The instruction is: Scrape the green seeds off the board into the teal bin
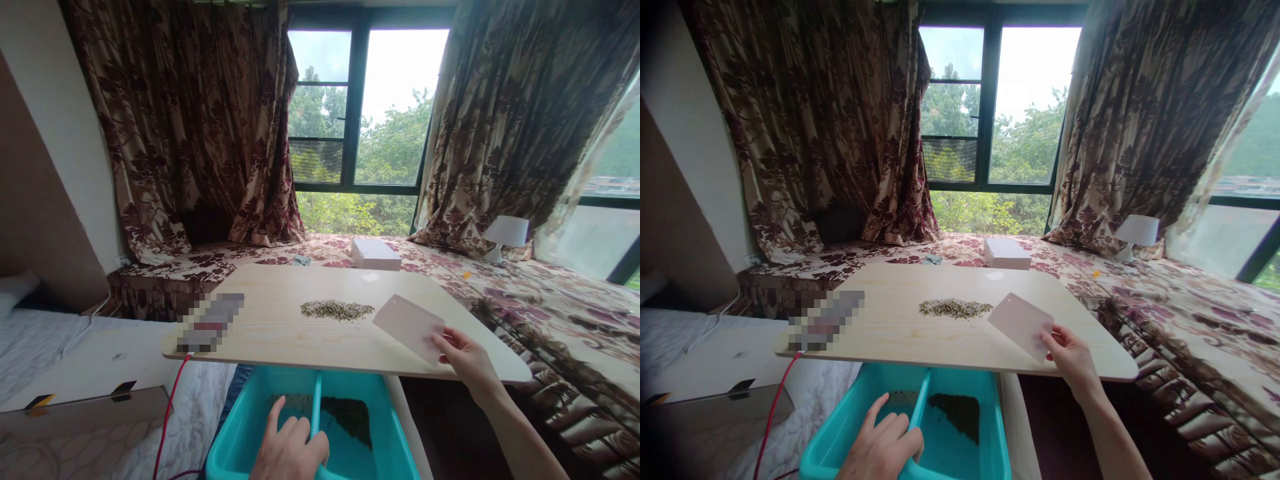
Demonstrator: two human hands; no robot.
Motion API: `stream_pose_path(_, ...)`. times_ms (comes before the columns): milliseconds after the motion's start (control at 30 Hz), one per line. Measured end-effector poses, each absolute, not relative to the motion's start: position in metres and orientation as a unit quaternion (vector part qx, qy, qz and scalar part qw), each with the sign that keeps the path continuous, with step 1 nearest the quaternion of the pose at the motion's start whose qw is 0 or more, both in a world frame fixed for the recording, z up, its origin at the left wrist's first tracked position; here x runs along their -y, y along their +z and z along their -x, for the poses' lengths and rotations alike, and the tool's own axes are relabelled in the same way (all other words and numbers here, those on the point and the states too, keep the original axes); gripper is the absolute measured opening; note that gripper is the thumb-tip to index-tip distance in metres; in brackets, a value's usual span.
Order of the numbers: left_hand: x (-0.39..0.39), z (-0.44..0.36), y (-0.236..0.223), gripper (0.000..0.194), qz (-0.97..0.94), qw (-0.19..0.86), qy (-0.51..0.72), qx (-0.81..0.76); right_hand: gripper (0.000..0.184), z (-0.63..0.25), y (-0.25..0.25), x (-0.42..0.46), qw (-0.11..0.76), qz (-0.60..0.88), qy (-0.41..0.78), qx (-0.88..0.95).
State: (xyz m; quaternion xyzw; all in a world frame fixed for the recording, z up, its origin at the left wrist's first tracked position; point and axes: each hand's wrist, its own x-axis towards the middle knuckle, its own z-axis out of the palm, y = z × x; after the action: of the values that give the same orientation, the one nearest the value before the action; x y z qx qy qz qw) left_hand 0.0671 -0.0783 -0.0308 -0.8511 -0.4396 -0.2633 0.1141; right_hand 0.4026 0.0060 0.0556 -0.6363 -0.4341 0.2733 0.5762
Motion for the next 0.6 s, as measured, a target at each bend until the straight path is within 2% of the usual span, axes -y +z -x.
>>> stream_pose_path(67, 0.078, -0.07, -0.033, 0.023, 0.852, 0.11, -0.27, 0.435, 0.036, -0.401, 0.054, -0.006, 0.577, 0.636, 0.274, 0.432)
stream_pose_path(400, 0.081, -0.069, -0.026, 0.024, 0.854, 0.137, -0.247, 0.436, 0.023, -0.368, 0.061, -0.021, 0.571, 0.63, 0.286, 0.443)
stream_pose_path(600, 0.083, -0.069, -0.02, 0.023, 0.853, 0.135, -0.243, 0.442, 0.026, -0.363, 0.061, -0.018, 0.554, 0.626, 0.292, 0.465)
